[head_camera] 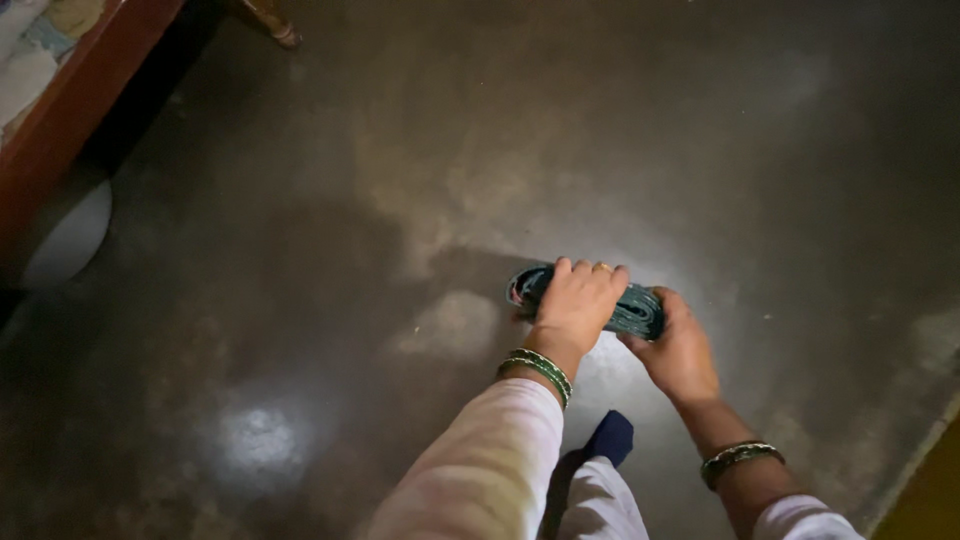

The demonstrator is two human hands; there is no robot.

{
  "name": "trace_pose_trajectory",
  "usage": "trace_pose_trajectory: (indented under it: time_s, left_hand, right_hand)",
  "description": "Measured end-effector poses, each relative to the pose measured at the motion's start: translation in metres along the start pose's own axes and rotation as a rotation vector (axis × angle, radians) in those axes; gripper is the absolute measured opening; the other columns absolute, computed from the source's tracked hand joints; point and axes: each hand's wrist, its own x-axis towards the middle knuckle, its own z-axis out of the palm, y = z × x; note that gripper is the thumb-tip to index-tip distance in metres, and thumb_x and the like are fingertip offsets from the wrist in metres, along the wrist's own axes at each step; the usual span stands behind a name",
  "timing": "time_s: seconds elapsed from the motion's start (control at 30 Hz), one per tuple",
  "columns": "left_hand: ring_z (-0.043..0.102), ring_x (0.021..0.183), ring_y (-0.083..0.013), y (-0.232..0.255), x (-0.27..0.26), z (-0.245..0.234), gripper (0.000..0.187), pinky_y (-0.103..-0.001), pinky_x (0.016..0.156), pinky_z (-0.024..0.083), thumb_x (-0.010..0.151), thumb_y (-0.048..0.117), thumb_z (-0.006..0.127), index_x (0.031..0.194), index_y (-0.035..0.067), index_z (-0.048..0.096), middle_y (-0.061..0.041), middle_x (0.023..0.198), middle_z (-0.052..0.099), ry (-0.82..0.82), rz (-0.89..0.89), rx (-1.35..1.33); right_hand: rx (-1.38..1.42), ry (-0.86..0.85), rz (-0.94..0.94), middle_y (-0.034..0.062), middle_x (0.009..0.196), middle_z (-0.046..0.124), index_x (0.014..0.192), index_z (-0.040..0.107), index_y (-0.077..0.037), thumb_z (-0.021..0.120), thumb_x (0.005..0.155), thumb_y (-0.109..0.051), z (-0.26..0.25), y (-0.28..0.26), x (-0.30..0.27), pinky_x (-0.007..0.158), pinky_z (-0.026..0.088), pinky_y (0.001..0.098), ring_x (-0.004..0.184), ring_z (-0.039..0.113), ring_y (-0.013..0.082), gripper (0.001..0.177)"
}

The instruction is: The person folds a green patterned mat by rolling it up and then placing the folded mat into a closet.

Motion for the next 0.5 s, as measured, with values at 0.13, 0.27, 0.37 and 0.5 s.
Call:
trace_pose_trajectory:
  time_s: [0.13, 0.27, 0.37, 0.5]
  left_hand:
    - [0.066, 0.108, -0.0211, 0.006, 0.005, -0.017, 0.027, -0.041, 0.094, 0.044, 0.078, 0.01, 0.067, 0.103, 0.019, 0.063, 0.0, 0.106, 0.069, 0.024, -0.007, -0.071]
    - [0.065, 0.108, -0.0246, 0.005, -0.012, -0.016, 0.027, -0.043, 0.096, 0.044, 0.082, 0.008, 0.07, 0.107, 0.018, 0.063, -0.004, 0.105, 0.068, 0.1, -0.041, -0.143]
    - [0.064, 0.11, -0.0271, 0.0, -0.02, -0.012, 0.031, -0.044, 0.095, 0.045, 0.081, 0.008, 0.07, 0.111, 0.015, 0.063, -0.007, 0.11, 0.067, -0.021, -0.087, -0.12]
    - [0.063, 0.106, -0.0296, -0.002, -0.026, -0.016, 0.07, -0.042, 0.086, 0.045, 0.059, 0.009, 0.067, 0.128, 0.015, 0.063, -0.015, 0.121, 0.067, 0.31, -0.09, -0.022]
  right_hand:
    - [0.051, 0.113, -0.05, 0.0211, 0.111, 0.073, 0.126, 0.062, -0.003, 0.087, 0.072, -0.011, -0.014, -0.003, -0.005, 0.085, 0.056, 0.0433, 0.1, 0.072, 0.0361, 0.06]
    - [0.159, 0.151, 0.001, 0.0184, 0.109, 0.074, 0.124, 0.06, -0.003, 0.085, 0.071, -0.009, -0.008, -0.009, -0.013, 0.085, 0.058, 0.0416, 0.099, 0.075, 0.032, 0.059]
    - [0.0, 0.022, -0.013, 0.022, 0.113, 0.069, 0.125, 0.061, -0.003, 0.088, 0.065, -0.005, 0.003, -0.013, -0.012, 0.087, 0.052, 0.0466, 0.106, 0.064, 0.0402, 0.066]
    - [-0.018, -0.025, -0.026, 0.0195, 0.119, 0.069, 0.128, 0.059, -0.004, 0.088, 0.068, -0.009, 0.006, -0.012, -0.01, 0.093, 0.051, 0.0462, 0.113, 0.063, 0.0388, 0.067]
